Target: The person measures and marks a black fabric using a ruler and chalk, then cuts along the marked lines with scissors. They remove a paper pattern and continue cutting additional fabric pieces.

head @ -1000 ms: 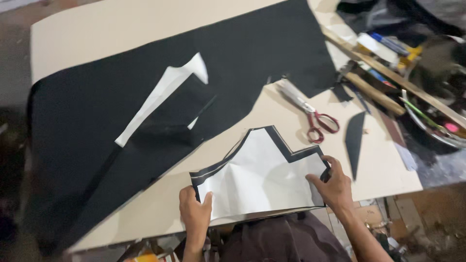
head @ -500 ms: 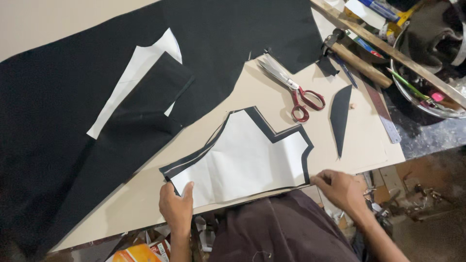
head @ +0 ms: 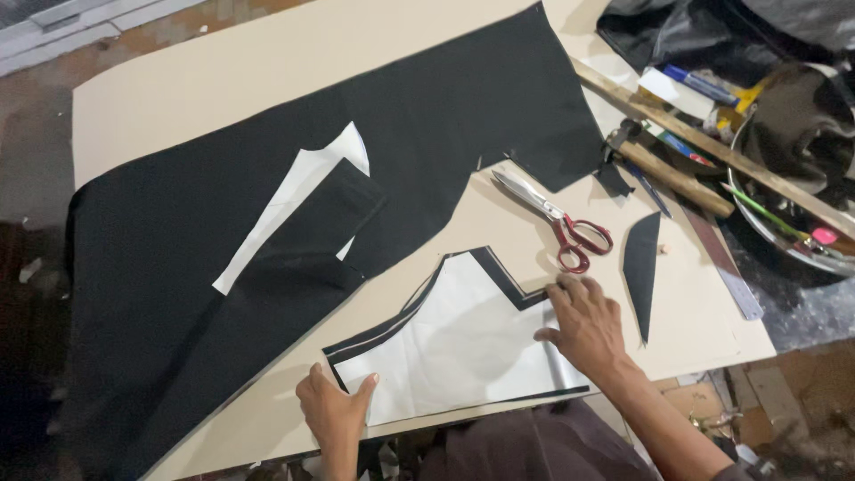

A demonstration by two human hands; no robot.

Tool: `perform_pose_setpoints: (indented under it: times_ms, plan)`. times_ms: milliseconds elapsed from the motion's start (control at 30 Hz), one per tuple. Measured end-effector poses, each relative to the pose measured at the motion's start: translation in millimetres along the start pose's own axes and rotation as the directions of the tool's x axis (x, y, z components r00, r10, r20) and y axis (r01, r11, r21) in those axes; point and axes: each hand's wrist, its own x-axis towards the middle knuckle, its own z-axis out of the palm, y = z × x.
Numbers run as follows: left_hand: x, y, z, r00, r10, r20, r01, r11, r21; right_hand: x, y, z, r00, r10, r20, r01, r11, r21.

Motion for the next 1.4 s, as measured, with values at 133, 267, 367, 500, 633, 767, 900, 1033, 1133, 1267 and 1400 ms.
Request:
perform_pose_setpoints:
  times_ms: [133,267,367,500,633,767,900,1033,1133,1267,1400]
  plan:
    - [4.9,3.8,8.0,0.999,0.040,-0.020,-0.042,0.994,-0.103,-4.1,3.4,-4.8,0.987,0.156,-0.024,-0.153,0.983,0.101]
    - [6.9,4.6,23.3,0.992,-0.042,0.123,0.046,0.999,-0.027,3.5,-0.3,-12.1,0.918,0.327,0.223,-0.368,0.914,0.173]
    - [25.8,-4.1,39.1,0.987,-0.013,0.158,0.020,0.999,-0.045,7.3,4.7,-11.2,0.860,0.403,0.312,-0.475,0.857,0.202]
    - [83.5,-7.8,47.6,0.925,-0.003,0.379,0.018,0.999,-0.037,-1.7,17.7,-5.7,0.929,0.258,0.265,-0.356,0.818,0.451]
    - [90.1,21.2,49.9,0.875,0.297,0.383,-0.160,0.923,-0.350,-23.3,10.0,-8.8,0.876,0.167,0.453,-0.474,0.477,0.740]
    - [-8.0,95.2,73.0,0.670,0.741,0.038,-0.396,0.401,-0.826,-37.2,-13.2,-26.7,0.974,-0.068,0.214,-0.203,0.146,0.968]
    - [-71.7,161.2,57.2,0.415,0.884,0.214,-0.529,0.426,-0.734,-54.9,4.9,-33.7,0.982,0.000,0.190,-0.188,0.140,0.972]
    - [-87.2,202.1,54.2,0.071,0.926,0.371,-0.098,0.377,-0.921,-60.0,49.2,-18.5,0.901,0.299,0.315,-0.341,0.038,0.939]
    - [-88.9,201.7,78.2,0.135,0.816,0.562,0.003,0.567,-0.824,-72.9,101.4,-25.6,0.822,0.473,0.319,-0.337,-0.047,0.940]
    - [-65.1,174.8,127.0,0.379,0.776,0.504,-0.319,0.621,-0.716,-104.3,208.5,-80.7,0.657,0.746,0.103,-0.602,0.438,0.668]
    - [-53.8,153.4,160.7,0.517,0.699,0.493,-0.346,0.698,-0.627,-114.8,303.7,-128.1,0.427,0.820,-0.383,-0.500,0.566,0.655]
